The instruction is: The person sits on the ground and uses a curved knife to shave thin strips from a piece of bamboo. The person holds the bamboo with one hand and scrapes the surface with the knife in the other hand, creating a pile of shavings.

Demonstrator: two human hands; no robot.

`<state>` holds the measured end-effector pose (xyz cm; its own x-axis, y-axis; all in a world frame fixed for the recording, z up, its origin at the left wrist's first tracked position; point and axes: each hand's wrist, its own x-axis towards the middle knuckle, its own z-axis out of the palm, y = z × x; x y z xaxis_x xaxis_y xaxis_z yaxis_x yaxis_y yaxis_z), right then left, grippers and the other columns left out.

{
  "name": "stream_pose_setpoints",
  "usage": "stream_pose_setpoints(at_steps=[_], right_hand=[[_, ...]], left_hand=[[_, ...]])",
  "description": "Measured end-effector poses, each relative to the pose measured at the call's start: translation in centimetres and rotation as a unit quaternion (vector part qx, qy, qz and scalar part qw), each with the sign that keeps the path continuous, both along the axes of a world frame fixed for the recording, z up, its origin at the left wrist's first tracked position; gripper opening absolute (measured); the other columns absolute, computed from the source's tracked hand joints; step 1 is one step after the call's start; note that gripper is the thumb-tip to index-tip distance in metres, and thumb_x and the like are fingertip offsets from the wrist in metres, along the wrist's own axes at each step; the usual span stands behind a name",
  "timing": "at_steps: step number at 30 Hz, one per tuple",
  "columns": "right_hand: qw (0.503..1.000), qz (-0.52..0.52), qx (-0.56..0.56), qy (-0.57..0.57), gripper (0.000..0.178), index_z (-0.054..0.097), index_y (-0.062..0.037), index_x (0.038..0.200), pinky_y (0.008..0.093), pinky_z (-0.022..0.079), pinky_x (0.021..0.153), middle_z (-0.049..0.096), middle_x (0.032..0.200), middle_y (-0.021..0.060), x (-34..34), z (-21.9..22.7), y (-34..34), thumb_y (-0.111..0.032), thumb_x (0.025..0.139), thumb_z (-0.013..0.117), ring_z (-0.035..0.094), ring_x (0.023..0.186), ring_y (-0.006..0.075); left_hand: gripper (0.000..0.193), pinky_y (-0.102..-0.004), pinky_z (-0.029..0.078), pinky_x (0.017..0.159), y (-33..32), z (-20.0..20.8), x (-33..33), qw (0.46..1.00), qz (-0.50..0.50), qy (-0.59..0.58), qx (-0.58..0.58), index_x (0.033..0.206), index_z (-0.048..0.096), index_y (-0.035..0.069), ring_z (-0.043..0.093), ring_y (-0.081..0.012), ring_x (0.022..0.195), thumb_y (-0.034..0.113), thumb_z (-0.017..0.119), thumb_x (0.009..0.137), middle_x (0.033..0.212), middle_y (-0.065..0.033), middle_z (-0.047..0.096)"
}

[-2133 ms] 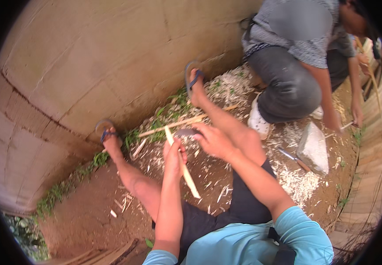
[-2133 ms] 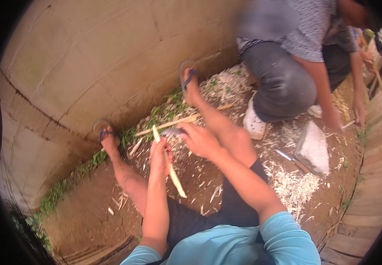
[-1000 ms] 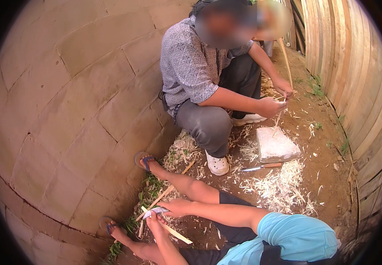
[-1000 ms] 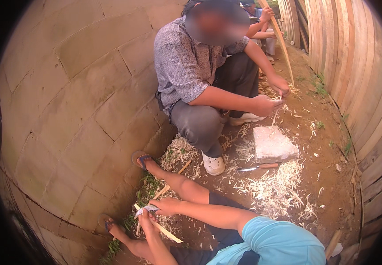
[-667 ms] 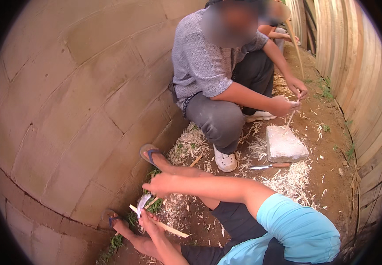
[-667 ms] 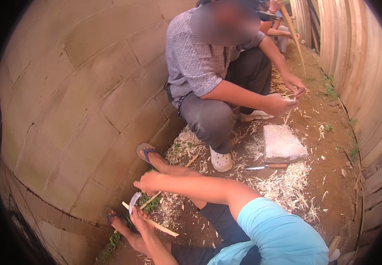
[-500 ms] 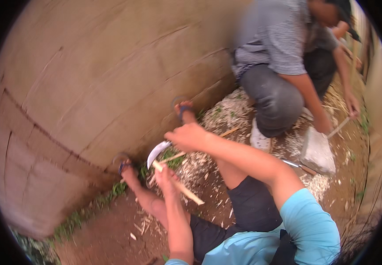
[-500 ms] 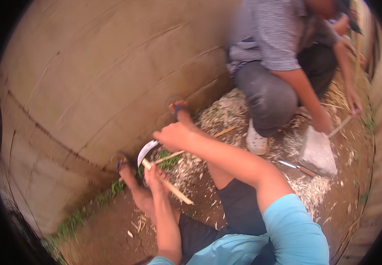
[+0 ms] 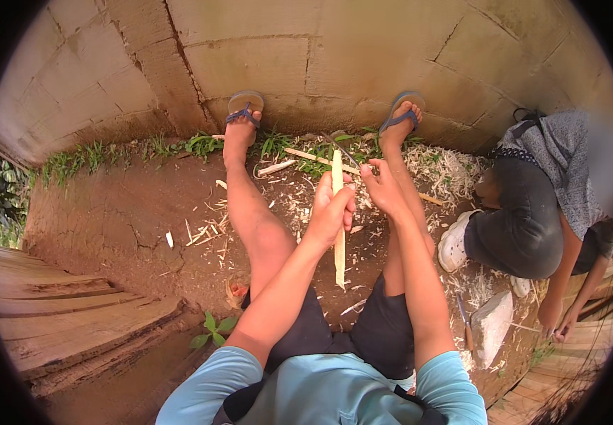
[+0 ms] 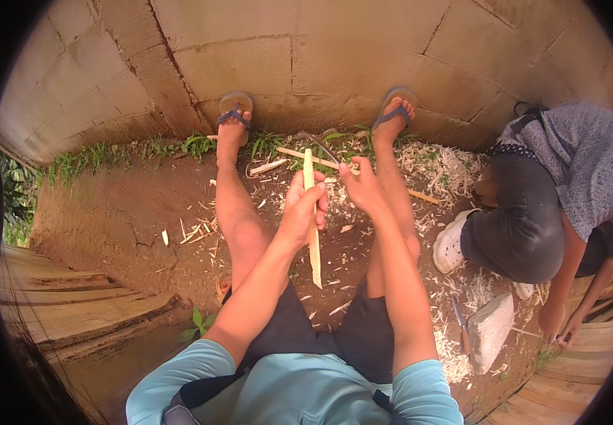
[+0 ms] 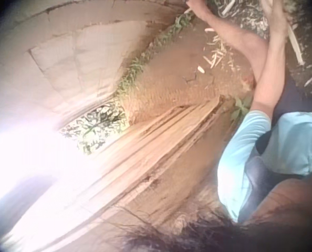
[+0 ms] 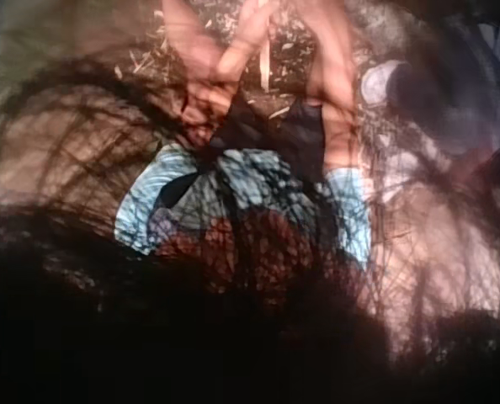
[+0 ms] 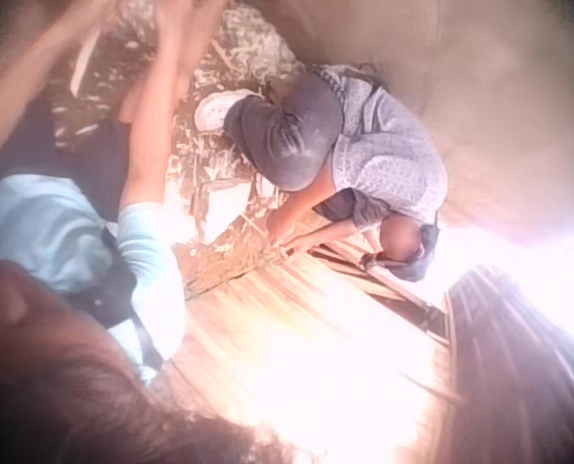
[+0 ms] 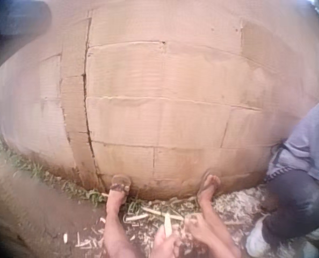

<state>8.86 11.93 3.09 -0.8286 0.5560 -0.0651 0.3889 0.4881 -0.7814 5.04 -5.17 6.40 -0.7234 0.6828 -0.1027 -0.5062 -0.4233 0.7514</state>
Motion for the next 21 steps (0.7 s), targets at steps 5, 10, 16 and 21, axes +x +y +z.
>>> stream_pose_setpoints(at_steps=[5, 10, 16, 21], right_hand=[[0.958, -0.015, -0.253, 0.133, 0.049, 0.042, -0.0022, 0.126, 0.0207, 0.030, 0.043, 0.049, 0.069, -0.0027, 3.6, 4.6, -1.3, -0.028, 0.089, 0.063, 0.041, 0.049, 0.0035], [0.908, -0.016, -0.374, 0.189, 0.041, 0.046, -0.0051, 0.121, 0.0176, 0.025, 0.038, 0.041, 0.063, -0.0056, 5.1, 5.1, -1.6, -0.028, 0.090, 0.062, 0.034, 0.043, 0.0021], [0.916, 0.016, -0.368, 0.161, 0.039, 0.050, -0.0063, 0.113, 0.0175, 0.026, 0.039, 0.047, 0.069, -0.0048, 4.8, 5.2, -2.2, -0.029, 0.086, 0.067, 0.037, 0.046, 0.0012], [0.926, 0.026, -0.345, 0.152, 0.033, 0.052, -0.0057, 0.106, 0.0181, 0.032, 0.049, 0.053, 0.077, -0.0031, 4.8, 4.6, -1.4, -0.023, 0.084, 0.070, 0.043, 0.060, 0.0012]], left_hand=[[0.020, -0.0206, 0.033, 0.032, -1.2, -0.5, -0.5, 1.000, 0.018, -0.003, -0.012, 0.101, 0.036, 0.009, 0.040, -0.0080, 0.041, 0.006, 0.044, 0.083, 0.075, -0.0063, 0.051], [0.015, -0.0221, 0.034, 0.039, -0.2, -1.2, 0.7, 0.988, -0.082, 0.100, -0.090, 0.099, 0.036, 0.009, 0.042, -0.0082, 0.045, 0.020, 0.042, 0.091, 0.075, -0.0039, 0.050], [0.039, -0.0213, 0.036, 0.046, 0.5, -2.5, 1.6, 0.925, -0.103, 0.284, -0.231, 0.100, 0.049, 0.008, 0.043, -0.0079, 0.051, 0.042, 0.030, 0.099, 0.074, -0.0014, 0.048], [0.052, -0.0211, 0.035, 0.050, 0.4, -1.9, 1.6, 0.942, -0.132, 0.188, -0.246, 0.107, 0.057, 0.007, 0.042, -0.0054, 0.056, 0.047, 0.026, 0.099, 0.074, 0.0025, 0.048]])
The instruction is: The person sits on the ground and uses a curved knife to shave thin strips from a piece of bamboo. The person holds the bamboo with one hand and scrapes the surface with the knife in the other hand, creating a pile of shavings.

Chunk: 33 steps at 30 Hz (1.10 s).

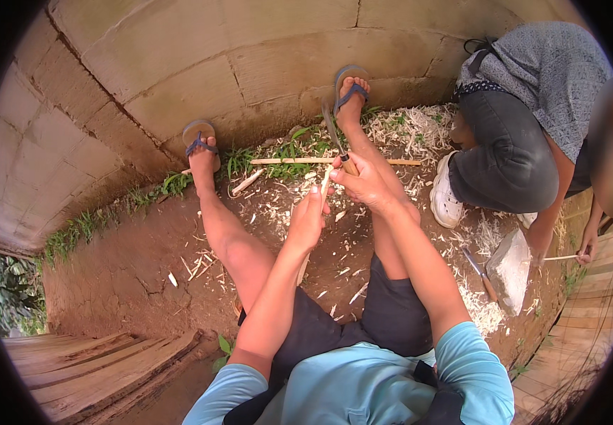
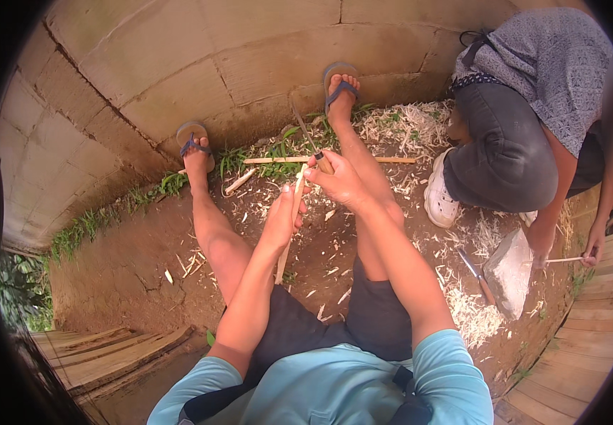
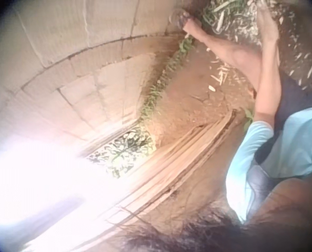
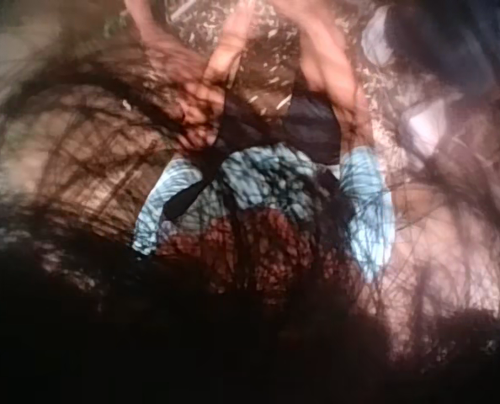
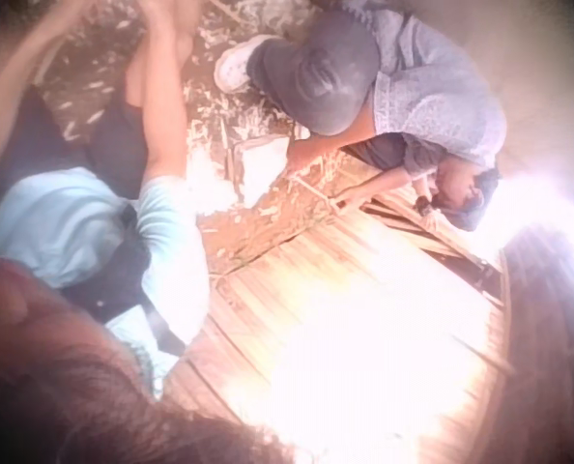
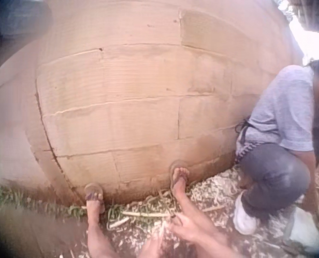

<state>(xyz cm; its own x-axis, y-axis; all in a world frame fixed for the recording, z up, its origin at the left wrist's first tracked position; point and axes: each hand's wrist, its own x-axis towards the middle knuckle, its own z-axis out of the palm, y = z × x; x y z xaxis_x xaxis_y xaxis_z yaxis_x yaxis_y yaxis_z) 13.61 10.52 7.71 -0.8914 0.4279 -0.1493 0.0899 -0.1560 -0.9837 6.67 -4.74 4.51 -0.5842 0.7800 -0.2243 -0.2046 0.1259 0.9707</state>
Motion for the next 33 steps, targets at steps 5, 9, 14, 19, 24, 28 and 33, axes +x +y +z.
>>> stream_pose_setpoints(at_steps=[5, 9, 14, 19, 24, 28, 33], right_hand=[[0.956, -0.076, 0.285, 0.006, 0.034, 0.053, -0.0029, 0.109, 0.0295, 0.045, 0.060, 0.062, 0.079, 0.0043, -0.3, -2.0, 0.2, -0.024, 0.086, 0.065, 0.059, 0.067, 0.0145], [0.855, 0.006, 0.516, -0.045, 0.032, 0.057, -0.0121, 0.111, 0.0391, 0.049, 0.066, 0.065, 0.088, 0.0149, 0.6, -0.8, 0.2, -0.026, 0.083, 0.065, 0.062, 0.082, 0.0339], [0.809, 0.008, 0.585, 0.057, 0.028, 0.061, -0.0113, 0.108, 0.0395, 0.050, 0.067, 0.066, 0.093, 0.0108, 0.5, -1.2, -0.2, -0.026, 0.084, 0.064, 0.063, 0.081, 0.0316], [0.806, 0.033, 0.588, 0.057, 0.031, 0.060, -0.0094, 0.107, 0.0392, 0.050, 0.067, 0.066, 0.092, 0.0115, 0.5, -1.2, -0.4, -0.032, 0.085, 0.062, 0.064, 0.081, 0.0303], [0.820, 0.041, 0.570, 0.025, 0.034, 0.059, -0.0093, 0.105, 0.0397, 0.050, 0.062, 0.066, 0.081, 0.0099, 0.5, -0.9, -0.6, -0.038, 0.087, 0.059, 0.064, 0.075, 0.0305], [0.816, 0.018, 0.578, 0.024, 0.032, 0.057, -0.0085, 0.097, 0.0410, 0.049, 0.058, 0.064, 0.072, 0.0084, 0.5, -1.5, -0.9, -0.039, 0.088, 0.058, 0.063, 0.068, 0.0313], [0.779, 0.001, 0.625, 0.041, 0.031, 0.053, -0.0075, 0.083, 0.0399, 0.047, 0.055, 0.060, 0.067, 0.0091, 0.5, -2.3, -0.3, -0.037, 0.087, 0.058, 0.061, 0.063, 0.0302]], left_hand=[[0.031, -0.0201, 0.035, 0.051, -0.1, -1.8, -1.0, 0.997, 0.045, -0.034, 0.047, 0.096, 0.056, 0.009, 0.042, -0.0049, 0.059, 0.035, 0.040, 0.099, 0.072, 0.0038, 0.046], [0.023, -0.0203, 0.038, 0.049, -0.4, -1.4, -1.8, 0.991, 0.122, -0.042, 0.041, 0.091, 0.049, 0.010, 0.046, -0.0056, 0.058, 0.030, 0.042, 0.099, 0.073, 0.0023, 0.049], [0.021, -0.0191, 0.038, 0.041, -0.8, 1.6, -1.1, 0.984, 0.132, -0.105, 0.050, 0.103, 0.044, 0.009, 0.048, -0.0075, 0.047, 0.029, 0.038, 0.100, 0.077, -0.0027, 0.055], [0.022, -0.0184, 0.035, 0.035, -1.2, 0.7, -1.7, 0.974, 0.148, -0.132, 0.109, 0.108, 0.045, 0.007, 0.046, -0.0072, 0.041, 0.027, 0.038, 0.100, 0.077, -0.0051, 0.057], [0.019, -0.0188, 0.034, 0.035, -1.4, 1.1, -1.7, 0.971, 0.159, -0.124, 0.132, 0.105, 0.048, 0.006, 0.045, -0.0069, 0.040, 0.022, 0.040, 0.099, 0.074, -0.0055, 0.059], [0.019, -0.0190, 0.034, 0.034, -1.4, 1.5, -1.8, 0.965, 0.181, -0.133, 0.137, 0.101, 0.051, 0.006, 0.044, -0.0071, 0.038, 0.021, 0.041, 0.098, 0.072, -0.0063, 0.060], [0.019, -0.0191, 0.032, 0.033, -1.6, 1.6, -2.1, 0.960, 0.167, -0.154, 0.166, 0.095, 0.053, 0.004, 0.043, -0.0082, 0.037, 0.020, 0.042, 0.097, 0.067, -0.0066, 0.059]])
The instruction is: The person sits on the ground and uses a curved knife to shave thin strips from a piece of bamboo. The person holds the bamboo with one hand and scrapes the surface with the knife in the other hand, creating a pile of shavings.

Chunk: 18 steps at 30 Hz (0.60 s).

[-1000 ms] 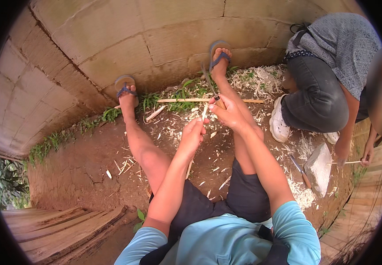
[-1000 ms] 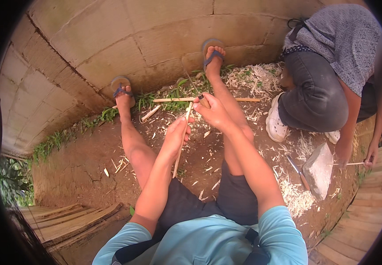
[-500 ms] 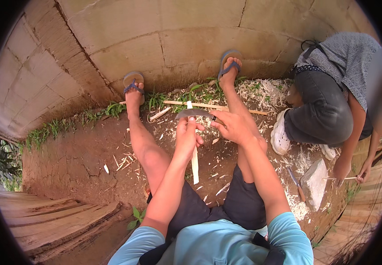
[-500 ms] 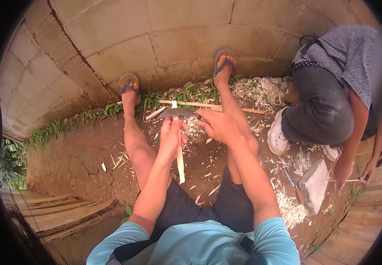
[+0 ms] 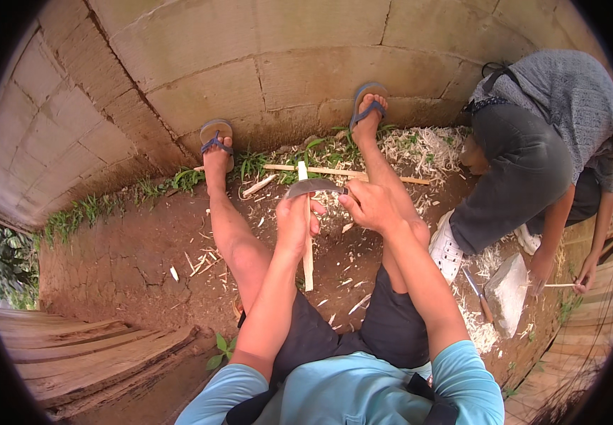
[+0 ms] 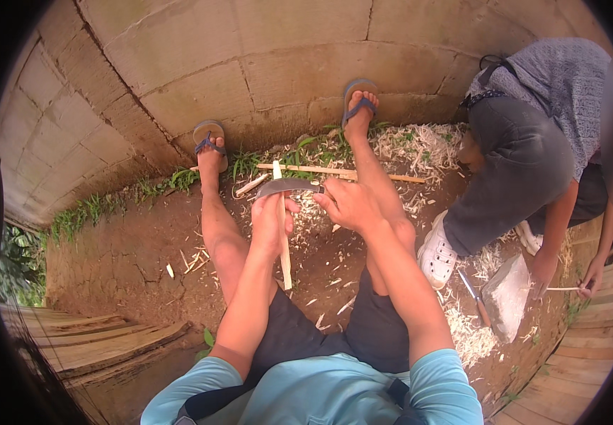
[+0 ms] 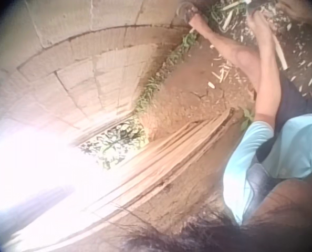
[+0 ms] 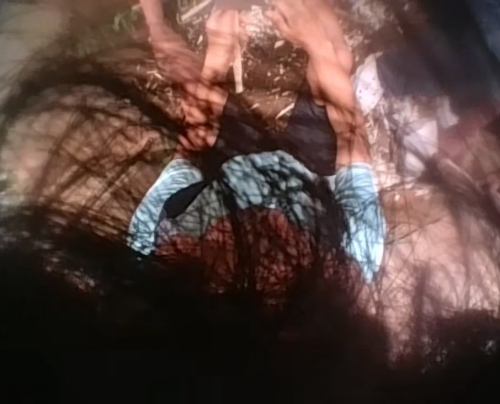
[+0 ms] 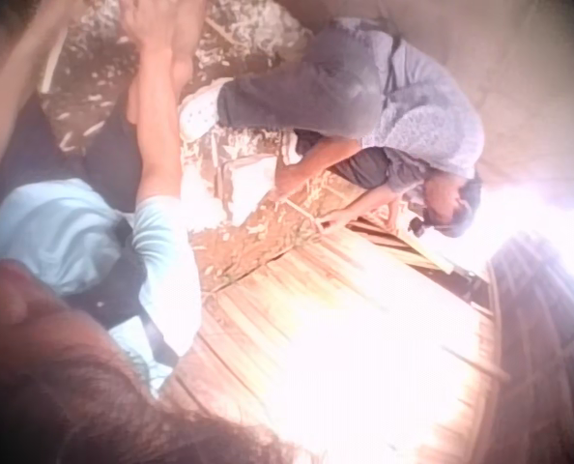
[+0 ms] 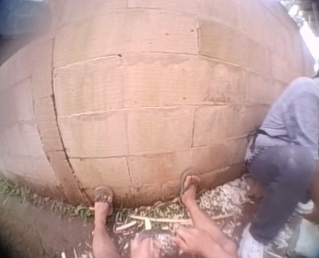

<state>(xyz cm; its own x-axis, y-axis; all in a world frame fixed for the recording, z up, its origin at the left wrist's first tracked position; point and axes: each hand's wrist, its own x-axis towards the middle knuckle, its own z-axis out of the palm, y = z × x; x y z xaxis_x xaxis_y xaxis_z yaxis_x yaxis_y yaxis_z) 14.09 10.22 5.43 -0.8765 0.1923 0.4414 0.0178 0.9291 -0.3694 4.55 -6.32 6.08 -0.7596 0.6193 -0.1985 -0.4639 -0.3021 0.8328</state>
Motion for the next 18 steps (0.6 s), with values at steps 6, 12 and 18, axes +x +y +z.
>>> stream_pose_setpoints(at_steps=[6, 12, 18], right_hand=[[0.999, -0.023, 0.031, 0.029, 0.030, 0.052, -0.0077, 0.079, 0.0382, 0.047, 0.054, 0.058, 0.066, 0.0093, 0.00, 0.65, -0.12, -0.036, 0.086, 0.060, 0.060, 0.062, 0.0289], [0.998, -0.042, 0.030, 0.037, 0.031, 0.051, -0.0077, 0.079, 0.0387, 0.047, 0.054, 0.058, 0.065, 0.0094, 0.08, 0.84, -0.56, -0.036, 0.086, 0.060, 0.060, 0.061, 0.0287], [0.995, -0.062, 0.063, 0.051, 0.036, 0.049, -0.0072, 0.076, 0.0383, 0.047, 0.050, 0.057, 0.063, 0.0097, 0.33, 0.01, -0.22, -0.040, 0.086, 0.060, 0.060, 0.058, 0.0287]], left_hand=[[0.018, -0.0194, 0.032, 0.033, -0.42, -0.15, -0.77, 1.000, 0.006, 0.014, 0.022, 0.092, 0.053, 0.003, 0.043, -0.0090, 0.038, 0.018, 0.043, 0.096, 0.063, -0.0066, 0.057], [0.016, -0.0193, 0.033, 0.034, -0.39, 0.10, -0.47, 0.998, 0.020, 0.046, 0.031, 0.092, 0.052, 0.004, 0.043, -0.0085, 0.038, 0.017, 0.044, 0.095, 0.061, -0.0058, 0.055], [0.015, -0.0187, 0.031, 0.032, -0.49, -0.35, -0.41, 0.996, -0.010, 0.089, 0.020, 0.090, 0.051, 0.006, 0.040, -0.0068, 0.037, 0.019, 0.045, 0.096, 0.058, -0.0030, 0.051]])
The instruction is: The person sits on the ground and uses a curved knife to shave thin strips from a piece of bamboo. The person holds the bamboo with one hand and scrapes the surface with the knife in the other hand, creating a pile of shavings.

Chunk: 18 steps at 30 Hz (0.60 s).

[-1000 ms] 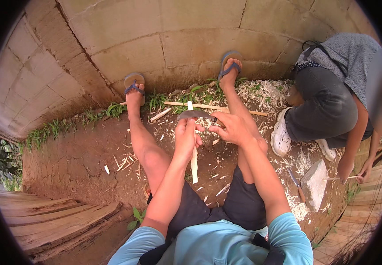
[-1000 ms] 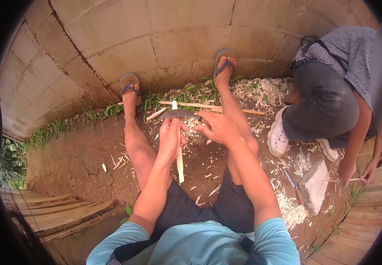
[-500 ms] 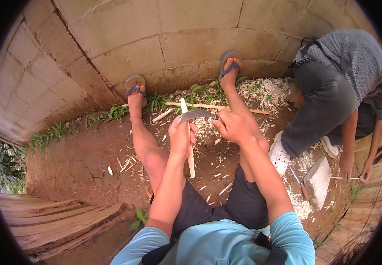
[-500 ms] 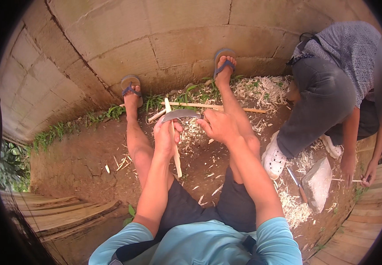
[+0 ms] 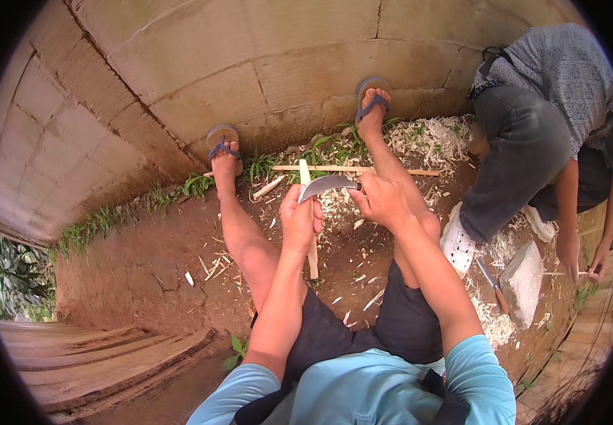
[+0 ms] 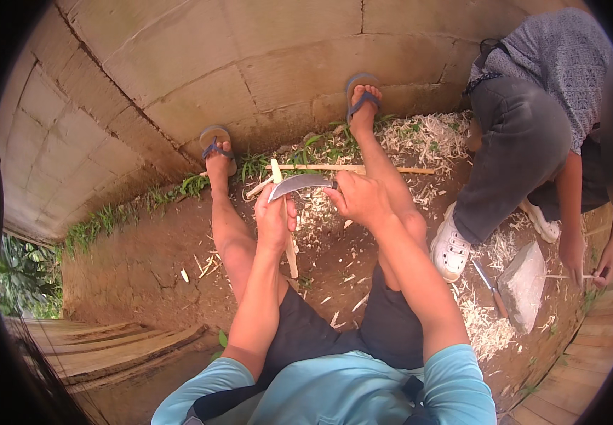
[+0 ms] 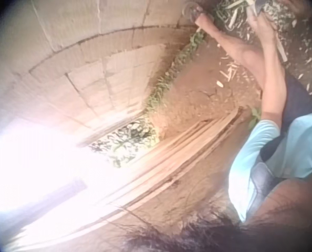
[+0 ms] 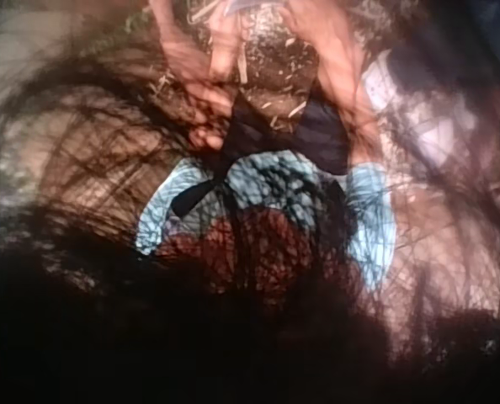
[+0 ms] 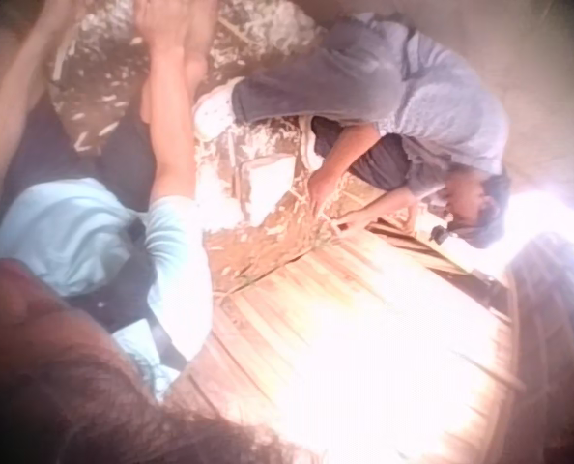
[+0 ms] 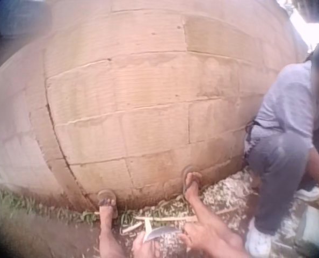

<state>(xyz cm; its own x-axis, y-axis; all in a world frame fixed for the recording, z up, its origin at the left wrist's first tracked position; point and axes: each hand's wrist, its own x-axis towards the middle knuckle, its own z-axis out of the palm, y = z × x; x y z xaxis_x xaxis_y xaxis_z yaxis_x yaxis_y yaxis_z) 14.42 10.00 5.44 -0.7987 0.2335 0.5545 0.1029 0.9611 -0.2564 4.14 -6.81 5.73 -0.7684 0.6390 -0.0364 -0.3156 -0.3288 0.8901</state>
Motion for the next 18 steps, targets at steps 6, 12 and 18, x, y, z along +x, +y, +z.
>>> stream_pose_setpoints(at_steps=[6, 12, 18], right_hand=[[0.995, -0.051, 0.081, 0.037, 0.042, 0.048, -0.0076, 0.075, 0.0370, 0.047, 0.048, 0.056, 0.061, 0.0094, 0.3, -1.4, 1.5, -0.047, 0.085, 0.058, 0.060, 0.055, 0.0281], [0.990, -0.096, 0.091, 0.042, 0.043, 0.048, -0.0084, 0.075, 0.0373, 0.049, 0.048, 0.057, 0.059, 0.0090, -0.2, -1.9, 1.7, -0.049, 0.084, 0.058, 0.060, 0.054, 0.0276], [0.989, -0.128, 0.069, -0.004, 0.041, 0.048, -0.0086, 0.076, 0.0375, 0.050, 0.048, 0.059, 0.061, 0.0098, -0.4, -2.2, 1.5, -0.047, 0.084, 0.059, 0.062, 0.056, 0.0280]], left_hand=[[0.009, -0.0185, 0.029, 0.034, 0.9, 0.2, 1.2, 0.999, -0.023, -0.018, 0.013, 0.089, 0.047, 0.007, 0.038, -0.0060, 0.037, 0.013, 0.044, 0.094, 0.057, -0.0011, 0.048], [0.015, -0.0190, 0.029, 0.033, 1.8, 0.7, 1.6, 1.000, -0.007, -0.026, 0.000, 0.089, 0.047, 0.007, 0.038, -0.0062, 0.037, 0.018, 0.041, 0.097, 0.056, -0.0007, 0.047], [0.019, -0.0191, 0.029, 0.033, 2.2, 0.5, 1.4, 0.999, 0.004, -0.047, -0.018, 0.089, 0.047, 0.006, 0.037, -0.0060, 0.037, 0.023, 0.040, 0.098, 0.056, -0.0003, 0.047]])
